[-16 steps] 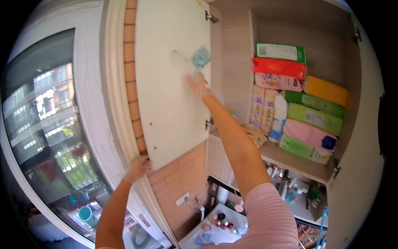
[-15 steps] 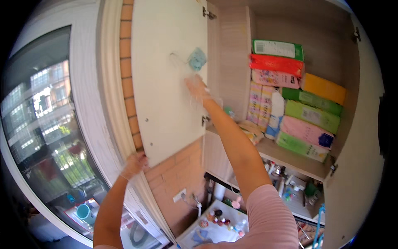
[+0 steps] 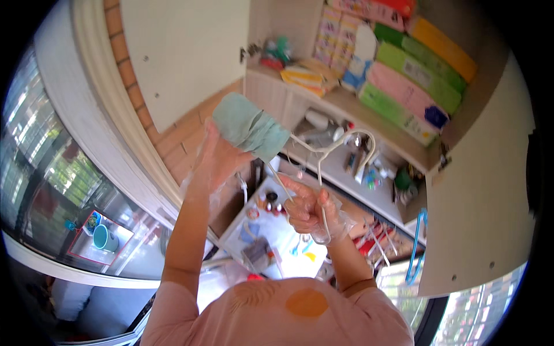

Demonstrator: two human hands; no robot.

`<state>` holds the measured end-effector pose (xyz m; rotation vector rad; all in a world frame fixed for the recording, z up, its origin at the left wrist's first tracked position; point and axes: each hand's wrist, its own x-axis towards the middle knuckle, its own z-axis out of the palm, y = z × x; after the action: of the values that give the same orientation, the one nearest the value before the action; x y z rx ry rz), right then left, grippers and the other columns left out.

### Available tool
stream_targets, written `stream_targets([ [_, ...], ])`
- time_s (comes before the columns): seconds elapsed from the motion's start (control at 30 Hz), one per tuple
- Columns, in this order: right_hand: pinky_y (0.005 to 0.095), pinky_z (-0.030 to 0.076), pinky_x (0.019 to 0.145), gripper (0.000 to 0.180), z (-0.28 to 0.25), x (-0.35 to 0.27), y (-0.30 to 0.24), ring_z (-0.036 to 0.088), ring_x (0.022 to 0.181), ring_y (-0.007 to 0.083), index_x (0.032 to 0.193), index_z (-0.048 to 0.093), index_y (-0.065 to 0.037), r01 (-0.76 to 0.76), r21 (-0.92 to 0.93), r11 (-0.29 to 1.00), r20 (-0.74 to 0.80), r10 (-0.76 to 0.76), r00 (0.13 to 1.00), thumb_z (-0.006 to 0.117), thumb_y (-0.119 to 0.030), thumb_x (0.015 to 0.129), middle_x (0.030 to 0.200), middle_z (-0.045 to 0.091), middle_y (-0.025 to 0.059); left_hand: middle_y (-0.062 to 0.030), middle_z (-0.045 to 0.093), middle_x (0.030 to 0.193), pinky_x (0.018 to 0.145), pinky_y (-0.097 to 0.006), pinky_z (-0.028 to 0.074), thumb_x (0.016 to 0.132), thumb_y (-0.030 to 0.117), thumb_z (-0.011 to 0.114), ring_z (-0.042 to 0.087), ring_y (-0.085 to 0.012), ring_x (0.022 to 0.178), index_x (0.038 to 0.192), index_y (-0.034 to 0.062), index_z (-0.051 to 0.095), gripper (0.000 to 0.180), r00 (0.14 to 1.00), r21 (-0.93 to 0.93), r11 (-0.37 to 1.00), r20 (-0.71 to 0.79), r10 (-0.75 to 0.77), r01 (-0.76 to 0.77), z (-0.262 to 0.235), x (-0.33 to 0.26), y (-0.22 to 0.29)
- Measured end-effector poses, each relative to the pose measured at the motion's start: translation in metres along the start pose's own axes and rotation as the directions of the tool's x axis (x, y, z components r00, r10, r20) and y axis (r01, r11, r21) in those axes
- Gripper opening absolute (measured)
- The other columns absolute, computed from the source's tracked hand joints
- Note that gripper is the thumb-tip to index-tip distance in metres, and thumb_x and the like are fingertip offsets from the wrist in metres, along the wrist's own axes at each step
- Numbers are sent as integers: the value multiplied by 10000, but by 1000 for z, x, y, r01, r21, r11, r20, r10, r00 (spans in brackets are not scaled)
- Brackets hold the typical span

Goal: The person wipes the exterior surfaces of white wall-mounted cabinets using a cloth. They open and close the cabinet doors to clean the edges and handles, and at one point, they use a clothes hanger to assist in wiping the top of the cabinet. The person wears transparent gloves throughout the task.

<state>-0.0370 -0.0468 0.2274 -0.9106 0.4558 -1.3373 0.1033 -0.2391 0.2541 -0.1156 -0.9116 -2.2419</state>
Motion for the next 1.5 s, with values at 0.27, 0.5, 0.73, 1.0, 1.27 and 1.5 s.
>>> stream_targets([
  [0.27,173,218,407,763,8,-129,21,277,481,36,1395,263,-56,-109,-20,994,-373,94,923,540,-505,844,696,401,14,-64,613,920,716,-317,527,933,242,471,606,-165,828,1004,61,556,212,937,-67,993,-331,-114,97,-27,14,-97],
  [0.5,213,359,470,738,-2,-249,74,405,520,85,1335,305,23,-424,-438,793,-668,29,743,723,-197,769,661,404,-11,-31,594,832,702,-303,500,878,316,551,582,-143,748,975,81,572,255,944,425,883,-325,-58,201,-39,20,-133],
  [0.73,242,412,455,358,40,-309,132,545,523,128,1010,578,-48,-431,243,869,-965,262,-17,641,-336,807,601,536,33,-23,598,885,749,-253,440,801,281,678,524,-103,816,908,29,611,282,885,882,467,168,-435,62,33,-42,-228],
  [1.0,264,271,316,298,50,-400,196,391,340,116,629,453,-130,489,0,873,-917,194,-348,600,-254,856,449,404,-22,-76,609,898,694,-251,457,837,363,616,560,-117,796,1016,25,557,387,537,749,633,458,-709,197,173,-52,-272],
  [1.27,221,326,378,256,34,-394,131,418,424,82,830,505,-107,519,-421,744,-875,-181,-450,675,-298,805,570,449,-28,-18,490,774,479,-233,302,895,523,426,384,-72,483,1001,87,487,453,39,319,227,502,-864,920,229,-84,-324],
  [1.5,238,350,404,513,37,-346,52,436,450,96,1110,449,-20,410,-560,720,-821,-418,-388,704,-310,772,654,493,20,-54,476,897,507,-280,362,902,349,483,431,-121,498,1116,69,440,355,164,273,304,436,-885,913,197,-84,-305],
])
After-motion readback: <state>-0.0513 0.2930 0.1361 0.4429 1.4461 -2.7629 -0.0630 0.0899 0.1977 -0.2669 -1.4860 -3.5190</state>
